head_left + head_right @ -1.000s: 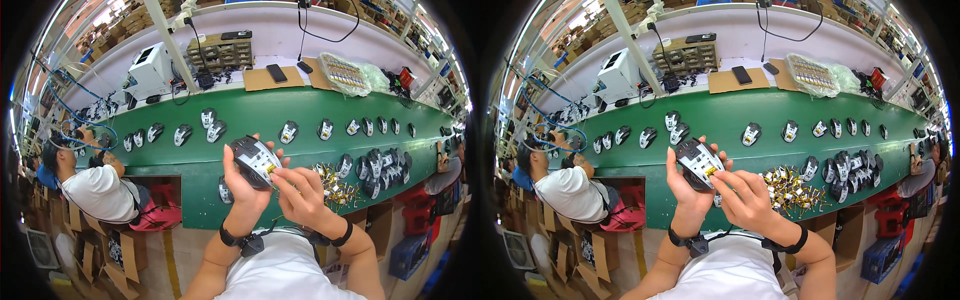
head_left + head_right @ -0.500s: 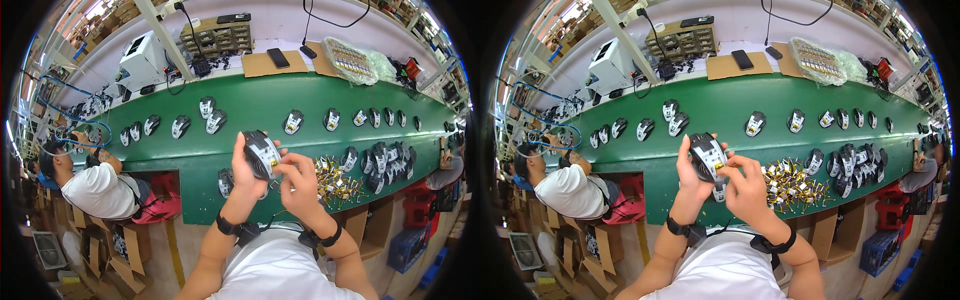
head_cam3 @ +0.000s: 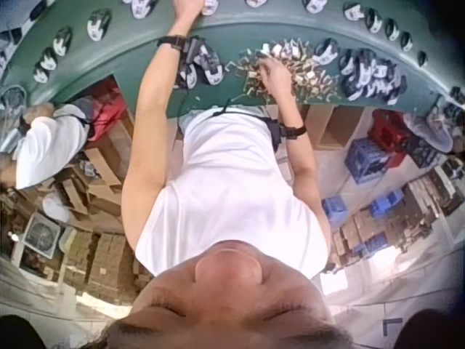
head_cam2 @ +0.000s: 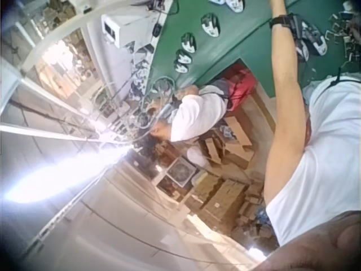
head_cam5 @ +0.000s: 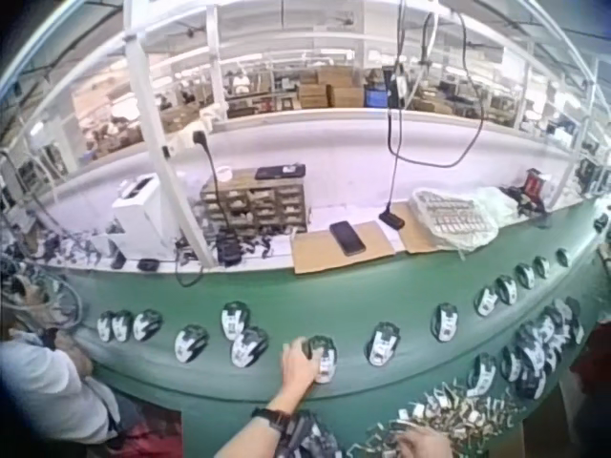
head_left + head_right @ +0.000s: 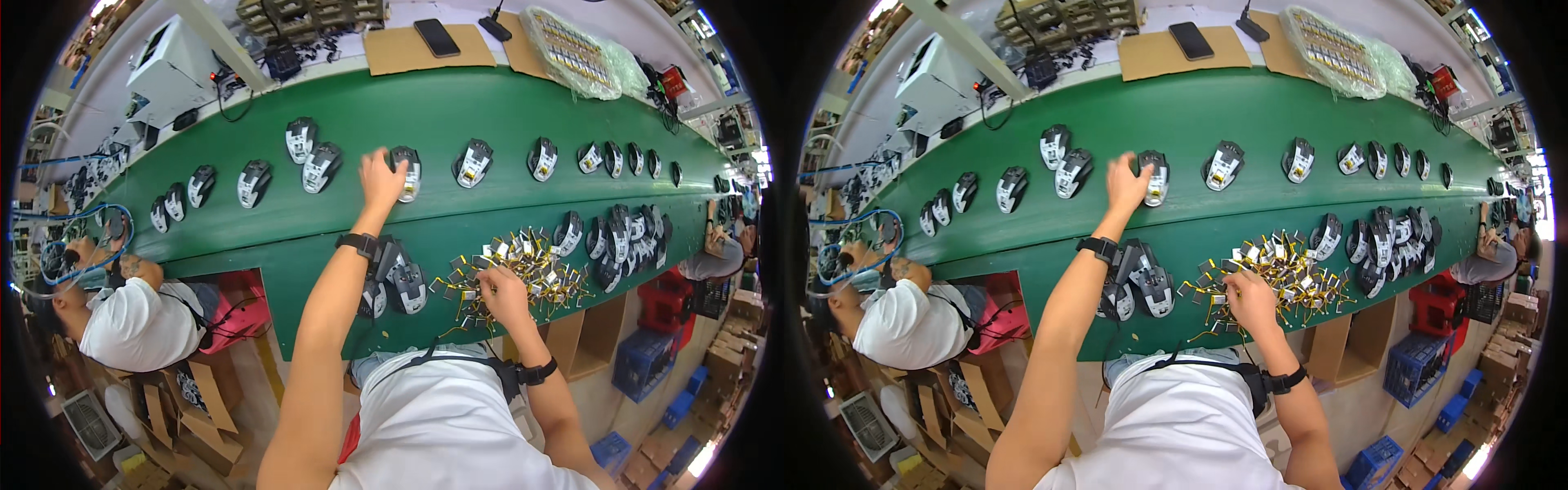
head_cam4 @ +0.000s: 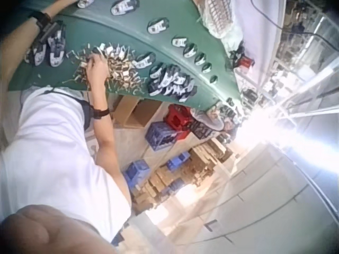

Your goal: The person assembles small electronic devices by inserting yellow and white connectors into the open bottom of each unit. They pick up a device, insert the connector, and place the finished unit on the green workbench. The process is repeated for multiple units.

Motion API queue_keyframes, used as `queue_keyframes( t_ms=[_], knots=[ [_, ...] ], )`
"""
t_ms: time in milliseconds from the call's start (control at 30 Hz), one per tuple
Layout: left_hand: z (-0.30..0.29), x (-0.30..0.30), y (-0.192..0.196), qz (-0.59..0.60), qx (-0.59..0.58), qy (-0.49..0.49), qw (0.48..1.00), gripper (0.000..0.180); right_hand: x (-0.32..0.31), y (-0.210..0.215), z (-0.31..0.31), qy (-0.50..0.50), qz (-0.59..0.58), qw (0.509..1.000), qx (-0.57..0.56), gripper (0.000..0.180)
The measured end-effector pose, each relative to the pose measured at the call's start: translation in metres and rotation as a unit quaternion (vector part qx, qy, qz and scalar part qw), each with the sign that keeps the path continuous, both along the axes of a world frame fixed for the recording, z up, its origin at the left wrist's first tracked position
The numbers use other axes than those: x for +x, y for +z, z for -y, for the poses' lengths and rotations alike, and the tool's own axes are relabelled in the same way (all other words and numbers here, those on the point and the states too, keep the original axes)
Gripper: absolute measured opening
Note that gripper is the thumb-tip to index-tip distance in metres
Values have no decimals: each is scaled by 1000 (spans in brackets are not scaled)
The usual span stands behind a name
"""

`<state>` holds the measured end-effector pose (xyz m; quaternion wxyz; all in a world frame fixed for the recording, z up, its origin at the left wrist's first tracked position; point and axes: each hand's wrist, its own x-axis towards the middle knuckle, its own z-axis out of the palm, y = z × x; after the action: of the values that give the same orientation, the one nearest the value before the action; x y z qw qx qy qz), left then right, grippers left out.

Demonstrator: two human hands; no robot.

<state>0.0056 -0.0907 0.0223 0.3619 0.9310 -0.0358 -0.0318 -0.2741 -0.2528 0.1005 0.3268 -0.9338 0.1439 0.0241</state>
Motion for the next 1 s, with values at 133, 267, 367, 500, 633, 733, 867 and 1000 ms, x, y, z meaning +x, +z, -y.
queue_keyframes(
  t_ms=[133,267,367,500,633,733,867,1000],
  knots=[
    [-27,37,20,199,175,-13,964,70,11,-11,-10,53,62,996,-24,11],
    [-85,53,-8,99,291,65,949,85,12,-13,-19,116,53,991,-37,15],
    [-103,44,-20,78,248,27,965,85,21,-26,-42,143,27,988,-53,20],
    [-89,34,-4,-1,254,71,965,82,27,-40,-46,157,-27,985,-72,29],
    [-107,23,10,2,158,80,984,78,20,-46,-45,159,26,982,-102,23],
    [-125,0,17,-98,-314,223,918,66,20,-53,-48,148,64,977,-137,17],
    [-110,-76,85,-222,-651,144,712,35,15,-46,-50,154,157,969,-113,13],
    [-91,-120,107,-377,-698,97,601,51,5,-71,-48,143,55,986,-62,24]
  ],
)
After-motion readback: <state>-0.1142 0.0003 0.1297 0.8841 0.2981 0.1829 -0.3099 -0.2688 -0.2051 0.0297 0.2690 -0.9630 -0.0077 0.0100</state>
